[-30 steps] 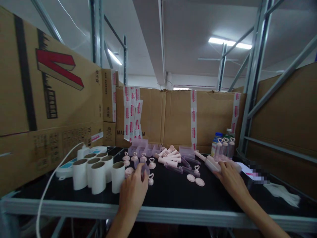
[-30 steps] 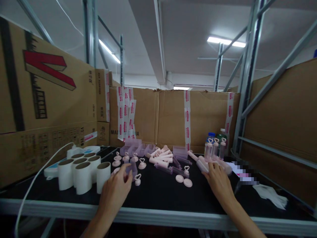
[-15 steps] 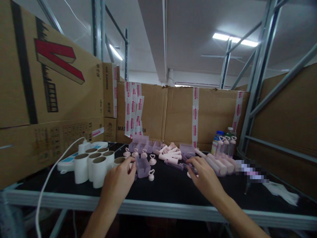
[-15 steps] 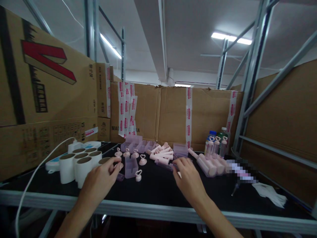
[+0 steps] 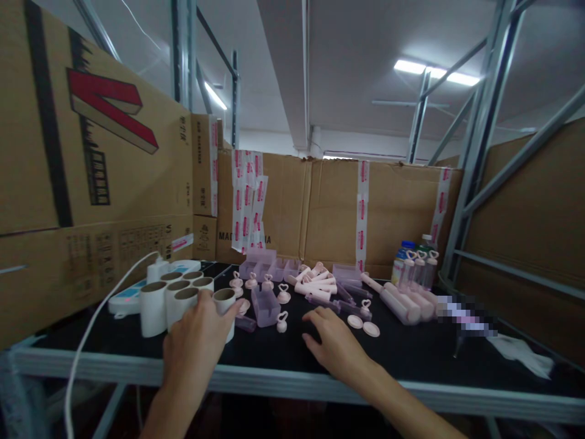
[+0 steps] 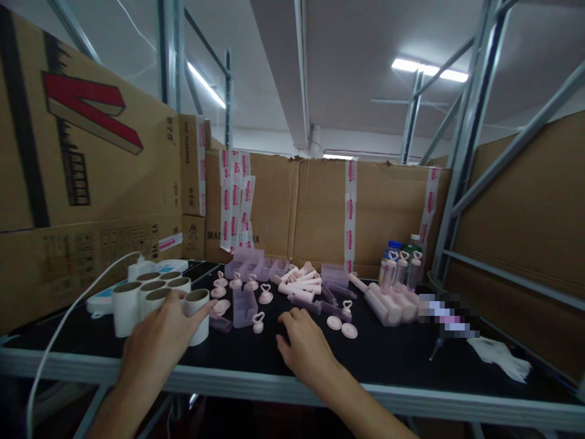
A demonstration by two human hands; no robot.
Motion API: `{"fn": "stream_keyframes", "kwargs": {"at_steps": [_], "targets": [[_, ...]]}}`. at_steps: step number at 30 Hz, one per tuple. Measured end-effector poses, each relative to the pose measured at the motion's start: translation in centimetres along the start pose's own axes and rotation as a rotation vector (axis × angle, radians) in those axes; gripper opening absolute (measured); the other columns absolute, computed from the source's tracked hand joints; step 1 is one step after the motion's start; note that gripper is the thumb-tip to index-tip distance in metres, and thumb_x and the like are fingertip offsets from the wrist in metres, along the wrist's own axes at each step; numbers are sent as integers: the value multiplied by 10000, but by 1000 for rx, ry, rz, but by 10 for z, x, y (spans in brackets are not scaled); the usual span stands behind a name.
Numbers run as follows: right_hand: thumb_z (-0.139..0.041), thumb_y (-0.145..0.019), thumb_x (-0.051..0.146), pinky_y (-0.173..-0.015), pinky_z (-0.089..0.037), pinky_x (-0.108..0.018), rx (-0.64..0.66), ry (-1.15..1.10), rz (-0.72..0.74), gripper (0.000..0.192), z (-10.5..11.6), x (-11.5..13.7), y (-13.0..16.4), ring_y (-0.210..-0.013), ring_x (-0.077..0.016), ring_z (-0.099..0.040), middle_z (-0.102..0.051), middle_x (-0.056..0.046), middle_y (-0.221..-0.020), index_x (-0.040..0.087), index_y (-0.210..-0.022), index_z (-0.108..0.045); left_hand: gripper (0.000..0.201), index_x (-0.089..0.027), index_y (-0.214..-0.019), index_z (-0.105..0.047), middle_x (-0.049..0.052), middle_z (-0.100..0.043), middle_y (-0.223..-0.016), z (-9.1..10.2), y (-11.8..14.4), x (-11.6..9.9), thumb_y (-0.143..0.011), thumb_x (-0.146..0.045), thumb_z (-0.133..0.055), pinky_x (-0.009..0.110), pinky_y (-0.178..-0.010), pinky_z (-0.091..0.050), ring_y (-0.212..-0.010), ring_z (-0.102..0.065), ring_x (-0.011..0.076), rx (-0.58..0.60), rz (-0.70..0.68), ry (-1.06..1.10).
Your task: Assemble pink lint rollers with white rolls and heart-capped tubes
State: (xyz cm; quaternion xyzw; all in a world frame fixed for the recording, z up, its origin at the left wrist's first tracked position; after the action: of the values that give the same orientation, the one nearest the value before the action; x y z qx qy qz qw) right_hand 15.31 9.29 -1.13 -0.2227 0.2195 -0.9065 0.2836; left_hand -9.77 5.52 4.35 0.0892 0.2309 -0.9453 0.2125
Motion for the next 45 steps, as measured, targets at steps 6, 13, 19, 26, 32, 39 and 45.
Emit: {"fn": "stream_keyframes", "kwargs": {"at_steps": [6,13,19,26,32,39,45], "targets": [[-614,-933,171,-1009,-516,-420,-83,82,-53,294,16,-31,13,-1138,-304,-647,-693,-118,-1181,178,-1219,-683,528,-193,-1056,-616,183,-759,-934,0,-4,1,-949,-650,-374,411,-662,-467,-917,-726,419,-7,-43,17],[-541,-985,320,-928,-512,-418,-278,334,-308,313,51,-121,69,-1089,-327,-667,-724,-142,-1109,181,-1229,-679,413,-264,-985,-598,45,-694,-863,55,24,-4,-902,-651,-480,354,-690,-446,-818,-669,292,-457,-92,391],[-601,-927,346,-859,-515,-344,-203,211,-517,325,42,-144,75,-1052,-302,-693,-737,-132,-1077,184,-1196,-686,363,-230,-1054,-582,15,-703,-912,22,40,-58,-908,-562,-579,289,-713,-497,-817,-664,222,-49,-403,971],[-582,-933,324,-836,-577,-364,-381,-109,-386,328,55,-125,72,-965,-250,-710,-682,-125,-1185,173,-1221,-623,328,-212,-1105,-642,27,-729,-966,-37,76,-120,-943,-494,-608,281,-776,-483,-843,-659,206,416,-575,1039],[-588,-969,197,-993,-571,-365,-494,-315,-7,341,92,-45,76,-1192,-230,-641,-637,-91,-1293,259,-1304,-598,432,-178,-1147,-588,-8,-612,-798,-63,103,-143,-946,-561,-574,237,-545,-440,-604,-536,133,802,-523,1197],[-373,-923,-35,-1224,-392,-396,-260,-196,240,698,70,17,79,-1456,-188,-442,-493,-56,-1554,285,-1544,-403,512,-226,-1314,-478,-38,-556,-766,-67,110,-150,-955,-579,-569,214,-498,-446,-576,-525,125,884,-481,1347],[-478,-974,73,-1238,-358,-414,-336,-348,120,786,69,13,84,-1468,-198,-443,-492,-56,-1568,300,-1637,-121,587,-274,-1400,-403,-18,-610,-813,-65,109,-147,-940,-593,-580,203,-452,-442,-530,-544,122,864,-449,1354]]}}
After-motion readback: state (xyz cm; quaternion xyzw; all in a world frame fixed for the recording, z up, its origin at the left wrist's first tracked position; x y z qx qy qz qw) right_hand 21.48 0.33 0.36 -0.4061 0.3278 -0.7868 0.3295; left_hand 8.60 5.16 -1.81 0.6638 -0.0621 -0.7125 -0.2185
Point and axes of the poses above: each hand's wrist, its own y-axis away from the middle knuckle, its own z-axis out of the back of the hand, x = y × z, the point moved 7 cm from there along -y, towards the middle knuckle
